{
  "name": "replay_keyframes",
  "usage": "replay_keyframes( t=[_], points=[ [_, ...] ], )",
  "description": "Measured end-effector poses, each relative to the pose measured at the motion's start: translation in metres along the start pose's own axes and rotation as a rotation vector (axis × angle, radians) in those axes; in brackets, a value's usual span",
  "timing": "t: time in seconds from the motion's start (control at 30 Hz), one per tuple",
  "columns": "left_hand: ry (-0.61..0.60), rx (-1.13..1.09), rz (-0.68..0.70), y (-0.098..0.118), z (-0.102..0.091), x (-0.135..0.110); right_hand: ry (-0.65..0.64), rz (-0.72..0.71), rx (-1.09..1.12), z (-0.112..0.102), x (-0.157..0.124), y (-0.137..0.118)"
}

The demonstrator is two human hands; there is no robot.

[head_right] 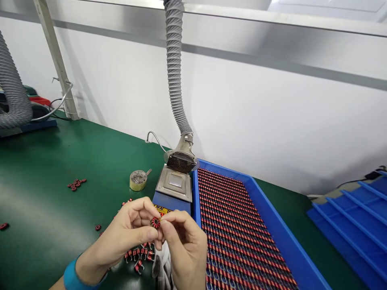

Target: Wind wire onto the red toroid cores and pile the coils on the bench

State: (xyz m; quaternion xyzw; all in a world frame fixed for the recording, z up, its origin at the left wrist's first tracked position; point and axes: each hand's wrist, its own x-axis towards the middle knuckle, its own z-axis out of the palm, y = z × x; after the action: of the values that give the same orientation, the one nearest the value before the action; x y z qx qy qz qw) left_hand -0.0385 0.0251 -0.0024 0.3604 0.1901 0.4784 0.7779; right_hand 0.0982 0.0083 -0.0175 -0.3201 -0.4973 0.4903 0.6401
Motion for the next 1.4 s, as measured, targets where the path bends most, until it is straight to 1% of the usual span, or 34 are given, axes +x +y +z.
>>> replay_keyframes(
  t=[0.07,0.2,0.37,0.57,0.87,1.03,1.17,1.3,1.4],
  points=[
    [0.016,-0.011,-0.003,-0.0007,0.001,0.0002,0.012,0.013,0.022,0.0004,0.0013,0.0005],
    [-0.012,-0.053,0.007,-0.0014,0.0016,0.0003,0.02,0.037,0.086,0.0033,0.0026,-0.0004],
    [0.008,-0.044,0.016,0.0,0.0018,0.0004,0.029,-0.017,0.08,0.0042,0.0027,-0.0026],
    [0.014,-0.02,-0.004,-0.0007,0.0011,0.0006,-0.021,-0.041,0.034,0.0004,0.002,0.0],
    [0.046,0.008,-0.014,-0.0031,0.0001,0.0026,-0.066,0.021,0.05,-0.0012,0.0016,0.0007],
    [0.037,0.001,-0.021,-0.0054,-0.0005,0.0041,-0.037,0.055,0.071,-0.002,0.0019,0.0002],
    [0.051,0.001,-0.026,-0.0045,0.0003,0.0041,-0.05,0.083,0.072,-0.0023,0.0016,-0.0009],
    [0.076,0.02,-0.006,-0.0036,-0.0001,0.0036,-0.025,0.051,-0.011,-0.0022,0.0009,-0.0025],
    [0.072,0.042,0.016,-0.0035,-0.0013,0.0037,-0.014,0.041,-0.009,-0.0024,0.001,-0.0015]
  ],
)
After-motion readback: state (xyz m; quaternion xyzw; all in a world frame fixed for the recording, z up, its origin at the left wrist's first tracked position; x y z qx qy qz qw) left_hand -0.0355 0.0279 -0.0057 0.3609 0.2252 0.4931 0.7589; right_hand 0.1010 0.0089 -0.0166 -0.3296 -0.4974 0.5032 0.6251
